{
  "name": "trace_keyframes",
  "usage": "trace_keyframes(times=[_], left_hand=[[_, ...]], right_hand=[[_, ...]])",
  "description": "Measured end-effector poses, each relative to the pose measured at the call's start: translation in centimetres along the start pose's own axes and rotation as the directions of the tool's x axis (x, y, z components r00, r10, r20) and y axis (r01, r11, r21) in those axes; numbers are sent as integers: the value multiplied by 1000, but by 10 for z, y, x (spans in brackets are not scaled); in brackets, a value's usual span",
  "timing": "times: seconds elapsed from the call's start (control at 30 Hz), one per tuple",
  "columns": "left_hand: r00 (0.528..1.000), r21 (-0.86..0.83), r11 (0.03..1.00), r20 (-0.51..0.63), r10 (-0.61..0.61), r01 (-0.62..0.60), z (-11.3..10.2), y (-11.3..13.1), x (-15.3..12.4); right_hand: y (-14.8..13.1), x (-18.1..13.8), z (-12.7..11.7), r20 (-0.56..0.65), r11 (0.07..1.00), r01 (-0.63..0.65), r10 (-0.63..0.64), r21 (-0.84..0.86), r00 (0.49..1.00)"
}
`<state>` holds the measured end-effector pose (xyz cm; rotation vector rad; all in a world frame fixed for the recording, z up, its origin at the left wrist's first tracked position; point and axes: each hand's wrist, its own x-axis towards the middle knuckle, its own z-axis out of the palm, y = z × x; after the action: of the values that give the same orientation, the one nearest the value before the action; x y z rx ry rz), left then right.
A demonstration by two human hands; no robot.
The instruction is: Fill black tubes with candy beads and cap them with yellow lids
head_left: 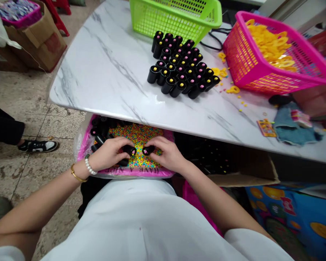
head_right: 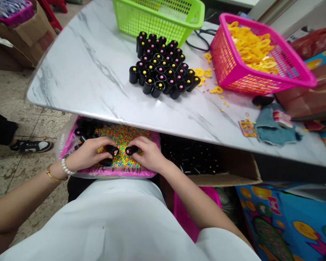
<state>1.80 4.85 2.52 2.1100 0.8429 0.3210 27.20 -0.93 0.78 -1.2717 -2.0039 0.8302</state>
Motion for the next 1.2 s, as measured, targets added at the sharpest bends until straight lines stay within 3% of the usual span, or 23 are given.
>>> trace_keyframes(times=[0.1, 0.17, 0.2, 0.27, 0.33, 0.43, 0.5, 0.6, 0.73, 0.83, 0.93, 1.1, 1.2], left_hand=[[993, -448, 887, 89, -76, 108, 0, 1, -2], [985, -617, 768, 129, -115, 171, 0, 0, -4], [982, -652, 734, 133, -137, 190, 1, 0, -5], [976, -677, 704, 122, -179, 214, 3, -3, -7], [970, -683, 693, 100, -222, 229, 5, -8, -9], [956, -673, 696, 60, -287, 251, 10, -14, -10], [952, -663, 706, 30, -306, 248, 12, -16, -11], [956, -646, 729, 7, -293, 228, 10, -17, -13], [974, -633, 753, 5, -229, 180, 4, -14, -16], [986, -633, 761, 21, -164, 140, 2, -13, -16], [992, -659, 743, 43, -118, 117, 3, -11, -14], [984, -652, 743, 26, -177, 151, 6, -10, -12], [991, -538, 834, 20, -131, 121, 2, -10, -13]], right_hand=[[-1, -3, 5, 112, 914, -183, 152, 363, 982], [0, -3, 7, 139, 864, -221, 176, 453, 975], [2, -2, 6, 124, 883, -196, 158, 427, 980], [5, 1, 5, 82, 964, -102, 84, 246, 993], [8, 7, 4, 104, 999, -7, 12, -47, 995], [10, 14, 7, 256, 912, 109, -5, -395, 967], [8, 17, 11, 346, 875, 185, -21, -447, 938], [5, 15, 13, 351, 934, 202, -91, -295, 932], [3, 6, 4, 160, 997, 54, -62, 58, 985], [1, -2, -1, 89, 955, -95, 73, 281, 993], [0, -6, 1, 115, 872, -200, 165, 446, 979], [-2, -4, 4, 123, 849, -207, 169, 487, 978], [-3, -5, 1, 79, 881, -200, 185, 429, 980]])
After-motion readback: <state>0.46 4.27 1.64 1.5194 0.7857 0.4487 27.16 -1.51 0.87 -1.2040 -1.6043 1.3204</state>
